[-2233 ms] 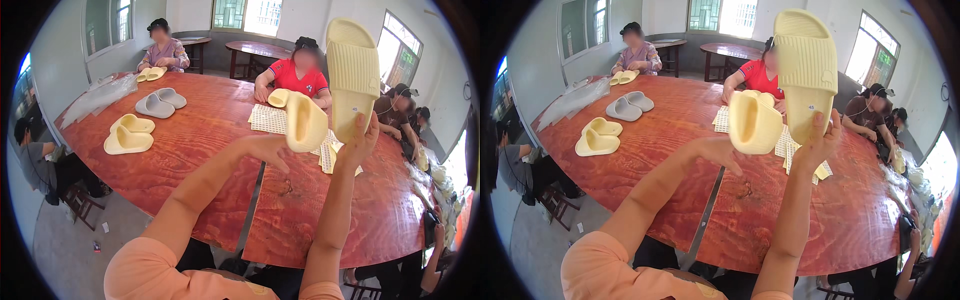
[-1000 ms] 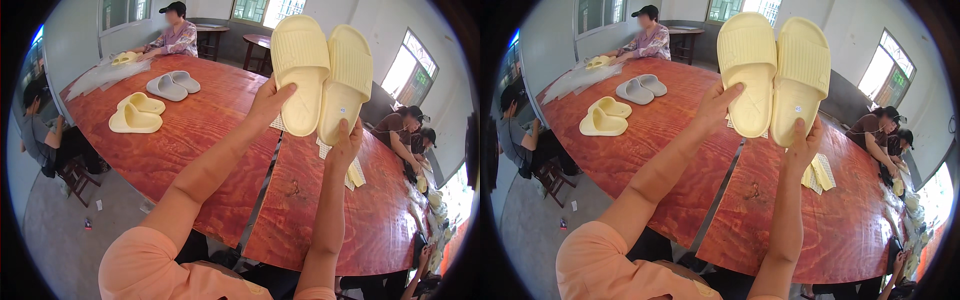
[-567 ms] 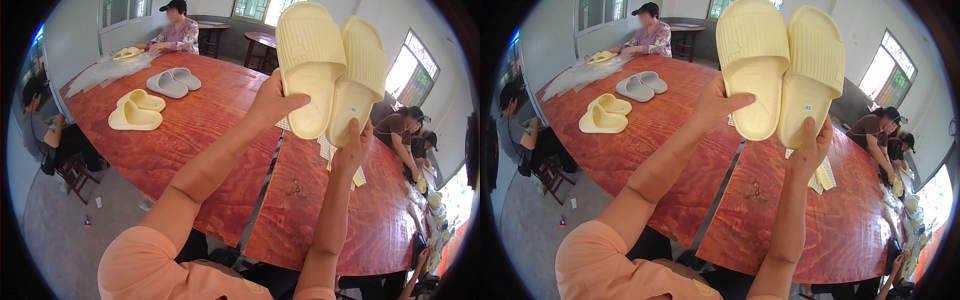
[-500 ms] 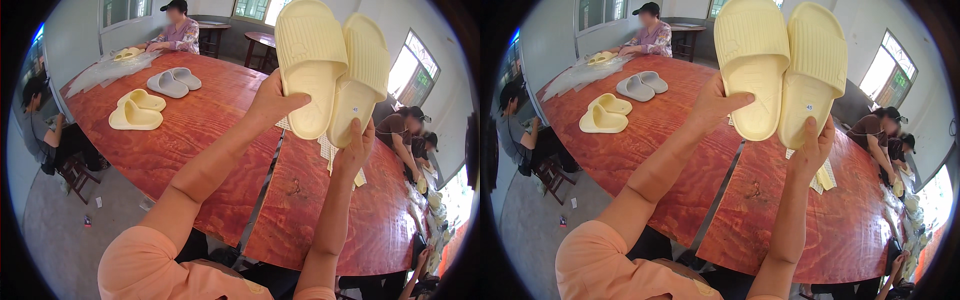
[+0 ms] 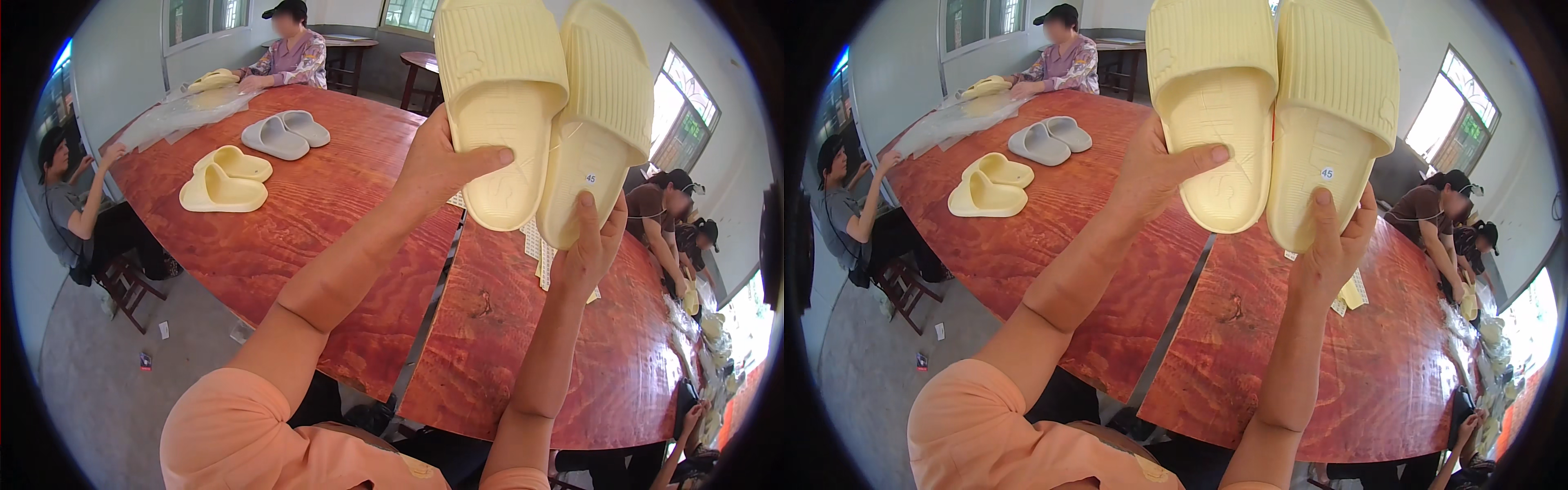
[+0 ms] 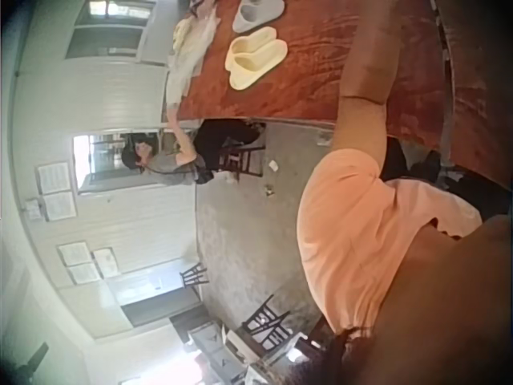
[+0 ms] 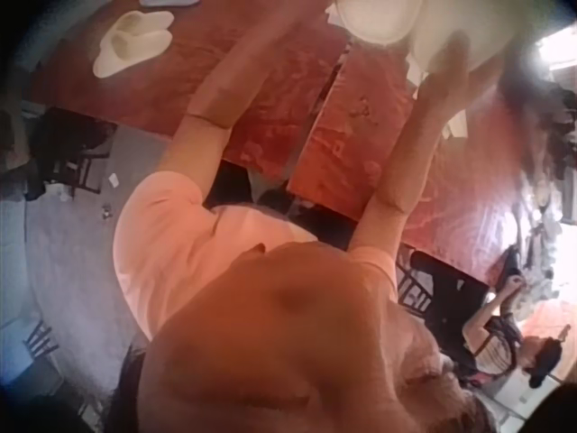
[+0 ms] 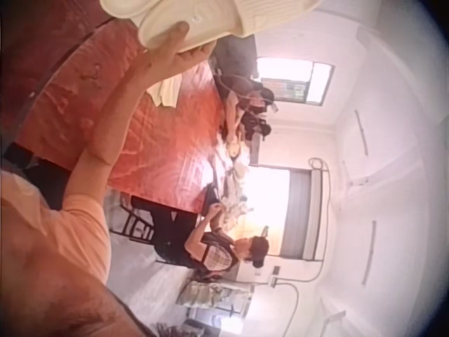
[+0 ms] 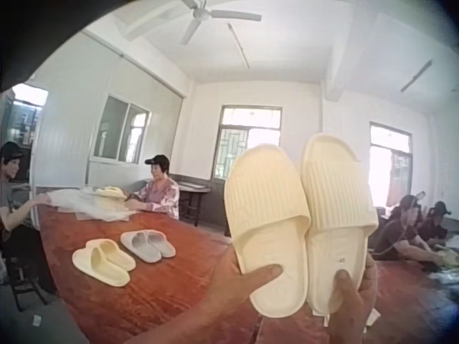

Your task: The person pairs slide slippers by turning them over, fastening pairs together by hand, checking the size labels on the footbeds and soles, and setting the slippers aside on the table.

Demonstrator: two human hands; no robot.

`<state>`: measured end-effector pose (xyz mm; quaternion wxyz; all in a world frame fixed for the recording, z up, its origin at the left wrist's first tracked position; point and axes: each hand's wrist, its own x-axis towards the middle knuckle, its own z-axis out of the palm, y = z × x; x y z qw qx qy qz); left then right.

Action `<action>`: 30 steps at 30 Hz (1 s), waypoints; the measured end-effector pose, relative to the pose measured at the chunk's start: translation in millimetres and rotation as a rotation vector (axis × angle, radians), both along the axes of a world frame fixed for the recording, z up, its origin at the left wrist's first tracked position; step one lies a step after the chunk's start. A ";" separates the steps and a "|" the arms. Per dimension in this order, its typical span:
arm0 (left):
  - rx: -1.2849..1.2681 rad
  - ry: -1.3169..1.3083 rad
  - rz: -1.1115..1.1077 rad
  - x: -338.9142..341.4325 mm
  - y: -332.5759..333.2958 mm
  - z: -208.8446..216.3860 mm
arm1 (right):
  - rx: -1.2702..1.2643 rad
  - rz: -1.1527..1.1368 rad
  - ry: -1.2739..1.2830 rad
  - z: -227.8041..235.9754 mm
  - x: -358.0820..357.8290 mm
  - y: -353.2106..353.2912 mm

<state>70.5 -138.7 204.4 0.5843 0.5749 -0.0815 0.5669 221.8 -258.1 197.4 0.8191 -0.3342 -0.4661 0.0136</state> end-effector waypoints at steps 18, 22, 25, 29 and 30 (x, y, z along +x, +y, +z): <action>-0.036 0.047 -0.053 -5.0 8.4 1.6 | -0.194 -0.018 -0.055 -0.5 4.0 -1.9; -0.026 0.047 -0.046 -5.5 6.3 2.1 | -0.173 0.034 -0.023 -1.4 4.7 -0.8; -0.024 0.061 -0.042 -4.1 3.3 2.1 | -0.165 0.025 -0.004 -1.8 7.4 -1.3; 0.017 0.034 -0.025 -4.4 2.5 1.1 | -0.158 0.003 -0.024 -3.0 9.2 0.8; 0.013 0.036 -0.031 -4.0 3.1 0.3 | -0.154 0.010 -0.019 -3.4 9.4 0.8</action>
